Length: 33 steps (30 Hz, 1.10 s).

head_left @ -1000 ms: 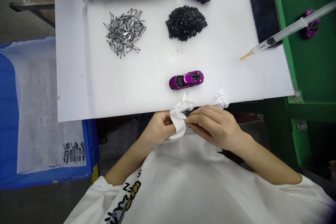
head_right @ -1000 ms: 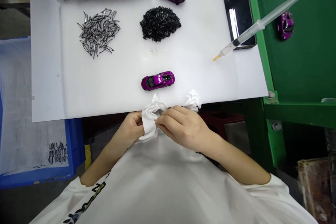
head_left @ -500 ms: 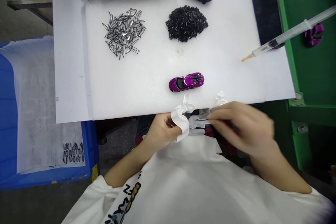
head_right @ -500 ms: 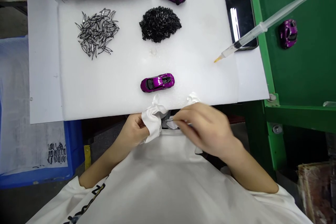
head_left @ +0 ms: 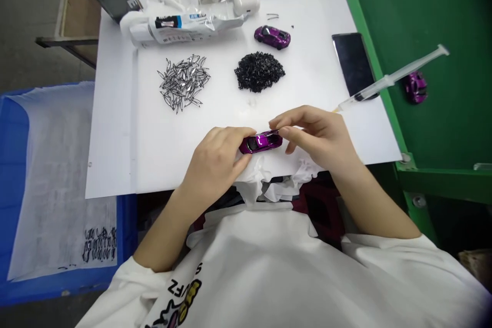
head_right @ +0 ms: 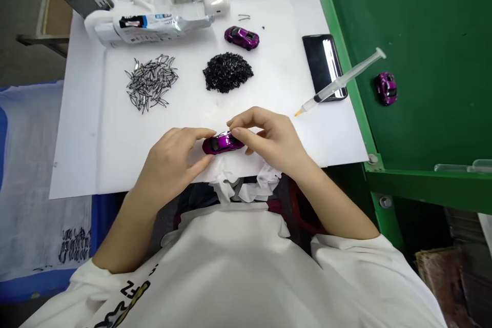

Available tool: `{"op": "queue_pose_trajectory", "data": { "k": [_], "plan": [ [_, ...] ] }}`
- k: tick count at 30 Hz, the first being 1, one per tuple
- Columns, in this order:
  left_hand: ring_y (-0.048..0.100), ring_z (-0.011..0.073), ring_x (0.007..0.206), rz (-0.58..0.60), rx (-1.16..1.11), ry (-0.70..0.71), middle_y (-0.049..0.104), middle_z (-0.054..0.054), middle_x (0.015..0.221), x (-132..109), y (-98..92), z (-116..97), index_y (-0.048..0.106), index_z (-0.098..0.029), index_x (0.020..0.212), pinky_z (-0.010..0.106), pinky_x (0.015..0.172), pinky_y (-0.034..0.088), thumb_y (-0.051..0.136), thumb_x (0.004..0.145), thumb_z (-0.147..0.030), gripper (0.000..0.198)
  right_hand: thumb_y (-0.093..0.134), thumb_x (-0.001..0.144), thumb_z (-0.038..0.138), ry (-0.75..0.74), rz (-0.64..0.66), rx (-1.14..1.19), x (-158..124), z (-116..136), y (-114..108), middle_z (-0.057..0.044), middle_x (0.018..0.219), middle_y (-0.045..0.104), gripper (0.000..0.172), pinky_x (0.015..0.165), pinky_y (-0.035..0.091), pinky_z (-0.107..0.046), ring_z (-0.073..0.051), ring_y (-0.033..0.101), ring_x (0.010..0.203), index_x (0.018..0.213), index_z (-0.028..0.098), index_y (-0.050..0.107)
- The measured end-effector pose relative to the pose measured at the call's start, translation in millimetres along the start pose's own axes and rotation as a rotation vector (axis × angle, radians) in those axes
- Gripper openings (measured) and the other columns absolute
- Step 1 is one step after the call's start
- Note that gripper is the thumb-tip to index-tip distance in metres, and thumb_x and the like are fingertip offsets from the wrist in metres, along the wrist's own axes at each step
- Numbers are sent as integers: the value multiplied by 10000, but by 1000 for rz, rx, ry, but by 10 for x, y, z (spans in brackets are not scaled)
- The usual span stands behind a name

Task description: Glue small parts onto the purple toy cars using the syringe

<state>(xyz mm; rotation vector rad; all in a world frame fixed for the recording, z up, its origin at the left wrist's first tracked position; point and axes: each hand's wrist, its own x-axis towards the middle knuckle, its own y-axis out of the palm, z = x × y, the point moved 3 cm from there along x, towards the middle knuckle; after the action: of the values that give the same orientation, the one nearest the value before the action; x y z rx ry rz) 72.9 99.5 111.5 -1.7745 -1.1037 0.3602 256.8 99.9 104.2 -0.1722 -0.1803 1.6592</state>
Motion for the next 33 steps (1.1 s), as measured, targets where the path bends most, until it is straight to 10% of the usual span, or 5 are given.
{"op": "queue_pose_trajectory", "data": {
  "k": [6,19,33],
  "plan": [
    [592,174,960,82,-234,-186,663,4,1050,88,-17,125,519,-217,1114,289,786,453,580,824,-208,296,655,762,291,115,43,103,75,-65,47,-40,949,678,145,574,572,-195,-125,646,812,817,157,643],
    [563,89,689,-338,-415,-220,637,-52,750,150,31,-13,605,-204,769,207,632,439,639,761,-110,100,662,755,266,135,-12,81,59,-65,78,-24,911,685,121,581,579,-194,-109,649,757,840,179,665],
    [538,96,664,-244,-309,-238,613,-45,733,85,35,11,581,-204,756,225,599,427,629,738,-93,123,564,833,248,109,10,169,26,-33,82,-19,945,683,158,582,586,-196,-158,646,964,975,214,624]
  ]
}}
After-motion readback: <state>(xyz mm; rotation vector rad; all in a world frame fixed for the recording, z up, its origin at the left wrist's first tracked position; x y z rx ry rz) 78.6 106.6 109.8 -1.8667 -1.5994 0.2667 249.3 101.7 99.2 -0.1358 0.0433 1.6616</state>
